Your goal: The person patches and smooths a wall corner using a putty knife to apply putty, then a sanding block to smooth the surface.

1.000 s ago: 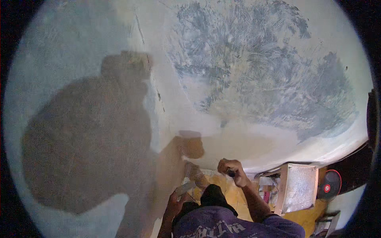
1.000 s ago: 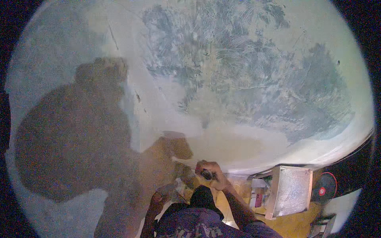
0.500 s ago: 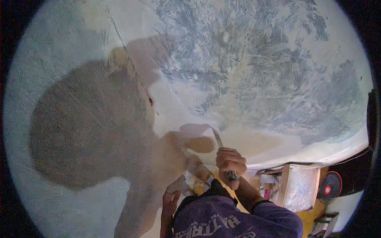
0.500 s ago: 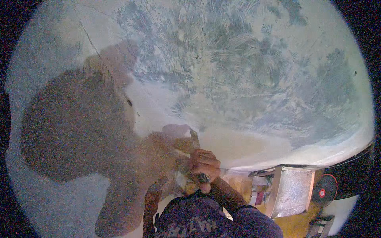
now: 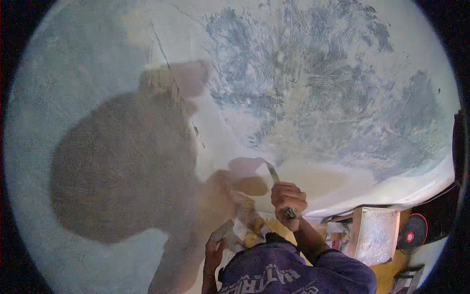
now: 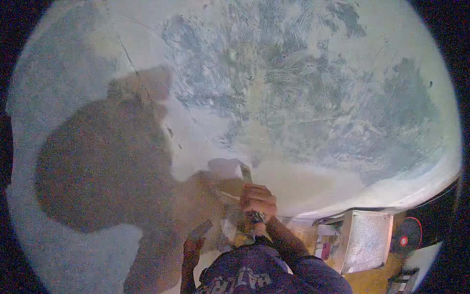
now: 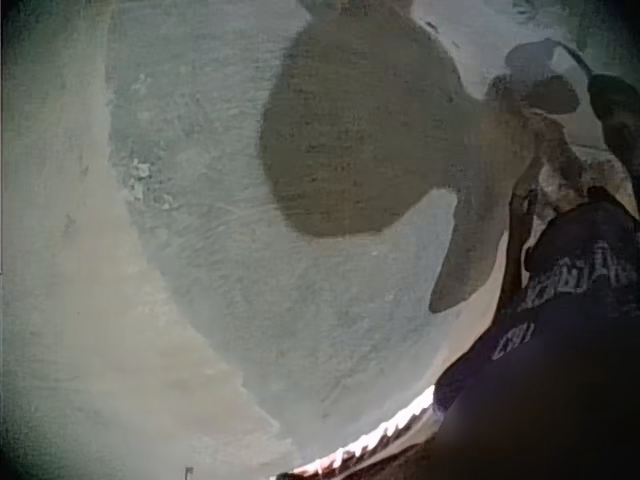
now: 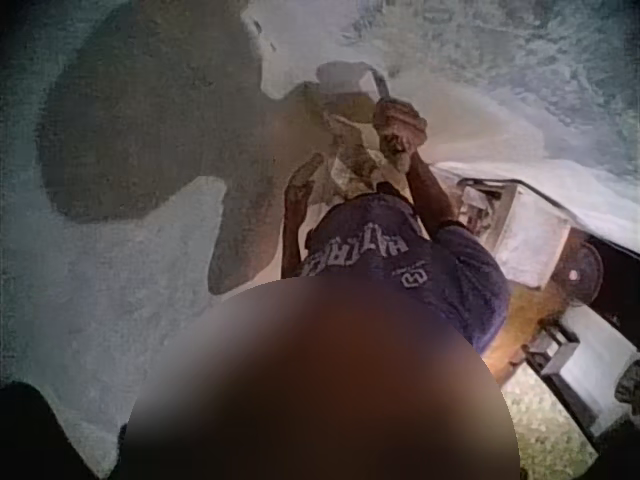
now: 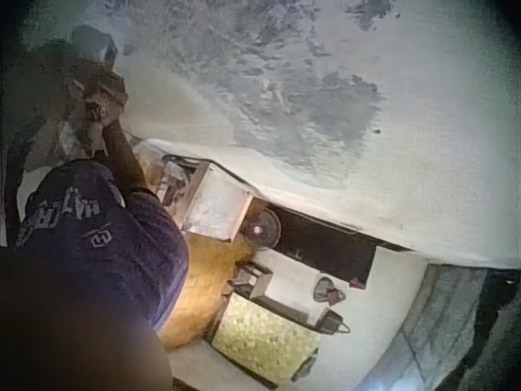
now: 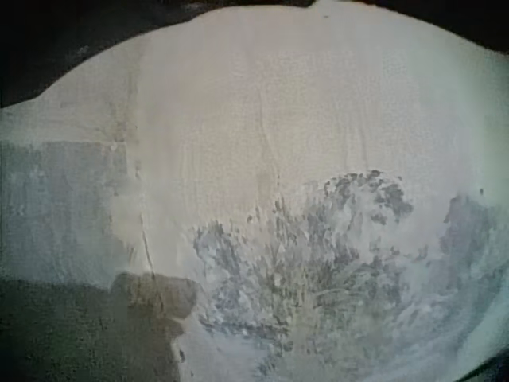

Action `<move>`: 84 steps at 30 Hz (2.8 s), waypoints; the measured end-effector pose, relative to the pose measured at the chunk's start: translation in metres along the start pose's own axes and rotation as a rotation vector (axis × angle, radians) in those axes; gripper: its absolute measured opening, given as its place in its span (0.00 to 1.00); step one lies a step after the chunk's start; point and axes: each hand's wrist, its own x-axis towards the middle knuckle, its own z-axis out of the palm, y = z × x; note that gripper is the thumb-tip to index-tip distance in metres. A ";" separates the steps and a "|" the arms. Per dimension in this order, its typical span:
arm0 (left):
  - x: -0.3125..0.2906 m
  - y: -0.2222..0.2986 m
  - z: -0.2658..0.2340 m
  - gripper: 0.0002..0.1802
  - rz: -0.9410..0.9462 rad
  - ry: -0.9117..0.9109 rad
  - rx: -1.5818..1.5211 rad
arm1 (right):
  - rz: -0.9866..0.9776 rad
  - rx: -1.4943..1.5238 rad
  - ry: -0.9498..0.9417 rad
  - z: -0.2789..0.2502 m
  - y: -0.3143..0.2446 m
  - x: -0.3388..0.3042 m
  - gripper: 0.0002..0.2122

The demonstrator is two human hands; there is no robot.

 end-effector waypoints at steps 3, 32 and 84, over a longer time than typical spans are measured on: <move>0.000 -0.011 -0.016 0.23 -0.003 -0.010 0.503 | -0.064 -0.116 -0.096 0.001 -0.017 0.005 0.16; -0.023 -0.030 -0.010 0.15 0.293 -0.055 0.326 | 0.727 -0.836 -0.923 -0.001 -0.079 -0.067 0.21; -0.248 -0.040 -0.005 0.14 0.253 0.287 0.030 | 0.808 -0.307 -0.047 -0.086 -0.223 -0.198 0.22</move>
